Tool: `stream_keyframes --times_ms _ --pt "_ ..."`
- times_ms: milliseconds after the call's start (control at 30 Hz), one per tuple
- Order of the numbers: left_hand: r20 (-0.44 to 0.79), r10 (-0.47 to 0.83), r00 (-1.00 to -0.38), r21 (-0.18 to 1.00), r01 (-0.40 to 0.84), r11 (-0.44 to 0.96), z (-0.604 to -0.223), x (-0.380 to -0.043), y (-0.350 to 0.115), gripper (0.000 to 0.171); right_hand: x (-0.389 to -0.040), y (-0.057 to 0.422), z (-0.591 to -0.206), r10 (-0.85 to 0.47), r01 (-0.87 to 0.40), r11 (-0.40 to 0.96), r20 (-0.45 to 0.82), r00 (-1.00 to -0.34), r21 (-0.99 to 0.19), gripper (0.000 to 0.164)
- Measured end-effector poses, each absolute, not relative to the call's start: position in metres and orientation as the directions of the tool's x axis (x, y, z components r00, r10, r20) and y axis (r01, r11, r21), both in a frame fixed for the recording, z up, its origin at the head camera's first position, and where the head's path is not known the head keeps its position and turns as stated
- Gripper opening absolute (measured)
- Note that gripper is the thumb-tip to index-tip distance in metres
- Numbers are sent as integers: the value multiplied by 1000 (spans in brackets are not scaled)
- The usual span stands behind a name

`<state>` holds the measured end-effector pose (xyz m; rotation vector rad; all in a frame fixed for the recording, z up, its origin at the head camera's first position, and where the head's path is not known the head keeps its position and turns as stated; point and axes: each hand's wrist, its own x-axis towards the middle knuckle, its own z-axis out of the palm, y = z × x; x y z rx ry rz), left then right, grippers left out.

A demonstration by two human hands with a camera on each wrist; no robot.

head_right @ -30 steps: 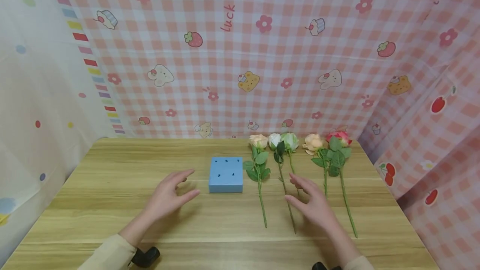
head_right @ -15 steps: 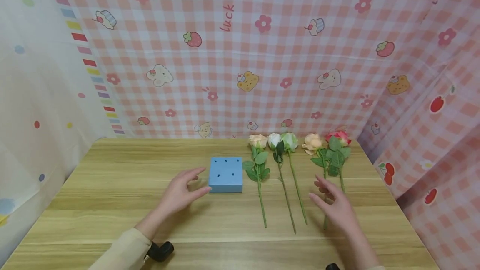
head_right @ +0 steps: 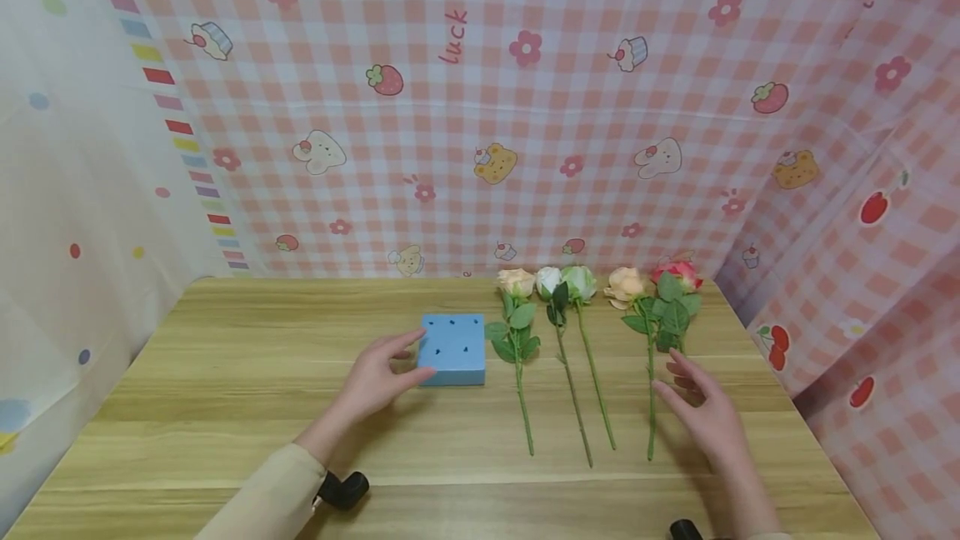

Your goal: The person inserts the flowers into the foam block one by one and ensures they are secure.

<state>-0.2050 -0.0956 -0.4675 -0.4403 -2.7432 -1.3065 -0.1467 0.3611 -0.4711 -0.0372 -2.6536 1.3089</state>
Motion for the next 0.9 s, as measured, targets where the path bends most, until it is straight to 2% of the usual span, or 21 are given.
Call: stream_keyframes --times_ms 367,900 --pt "169 225 -959 757 273 594 -472 -213 -89 66 -144 382 -476 172 47 655 88 -981 -755 68" --pt "138 206 -969 748 238 619 -482 -218 -87 63 -149 403 -489 80 11 684 60 -995 -729 68"
